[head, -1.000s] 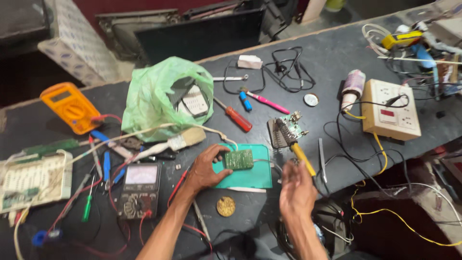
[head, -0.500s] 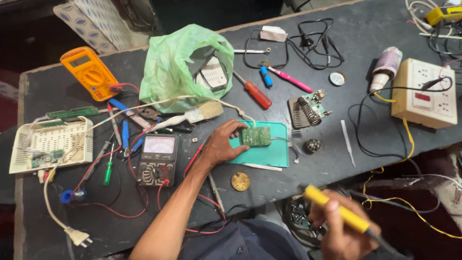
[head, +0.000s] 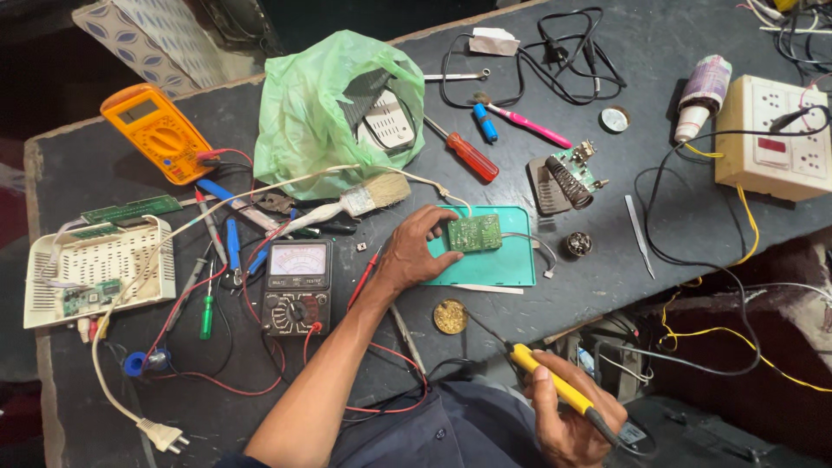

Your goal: The person uses a multimeter to test points on a small green circuit board, then uses tweezers to adjust components and a soldering iron to reflow solder joints. The person repeats testing and soldering steps while handling the board and tools on a cluttered workbench.

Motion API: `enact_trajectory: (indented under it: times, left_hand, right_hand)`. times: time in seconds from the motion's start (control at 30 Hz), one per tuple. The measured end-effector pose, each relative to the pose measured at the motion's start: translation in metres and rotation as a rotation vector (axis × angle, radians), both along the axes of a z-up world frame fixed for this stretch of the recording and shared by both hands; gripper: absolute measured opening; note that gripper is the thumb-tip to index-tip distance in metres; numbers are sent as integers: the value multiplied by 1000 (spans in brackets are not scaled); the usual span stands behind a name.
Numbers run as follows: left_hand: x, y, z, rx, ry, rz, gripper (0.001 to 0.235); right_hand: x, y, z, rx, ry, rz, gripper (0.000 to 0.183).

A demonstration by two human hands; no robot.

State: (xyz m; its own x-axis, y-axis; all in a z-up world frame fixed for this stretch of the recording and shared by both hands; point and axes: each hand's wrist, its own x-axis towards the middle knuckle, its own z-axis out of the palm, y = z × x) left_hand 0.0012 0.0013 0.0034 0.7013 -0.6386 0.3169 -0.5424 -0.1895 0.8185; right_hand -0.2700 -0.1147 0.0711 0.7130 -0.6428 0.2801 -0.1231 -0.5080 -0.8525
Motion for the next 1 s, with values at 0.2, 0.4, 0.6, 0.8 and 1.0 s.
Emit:
enact_trajectory:
  times: [0.2, 0.4, 0.6, 0.8, 1.0]
  left_hand:
    - [-1, 0, 3, 14, 4, 8, 57]
    - [-1, -2, 6, 15, -7, 4, 56]
    - [2, -2, 5, 14, -7, -7, 57]
    - [-1, 2, -2, -14, -14, 11, 55]
    - [3, -5, 0, 13, 27, 13, 58]
  right_hand:
    - [3, -2, 4, -13, 15, 15, 16]
    - [0, -10, 4, 216, 45, -107, 19]
    - [-3, -19, -7, 163, 58, -10, 17]
    - [-10, -12, -24, 211, 57, -59, 15]
    - [9, -66, 3, 20, -144, -279, 21]
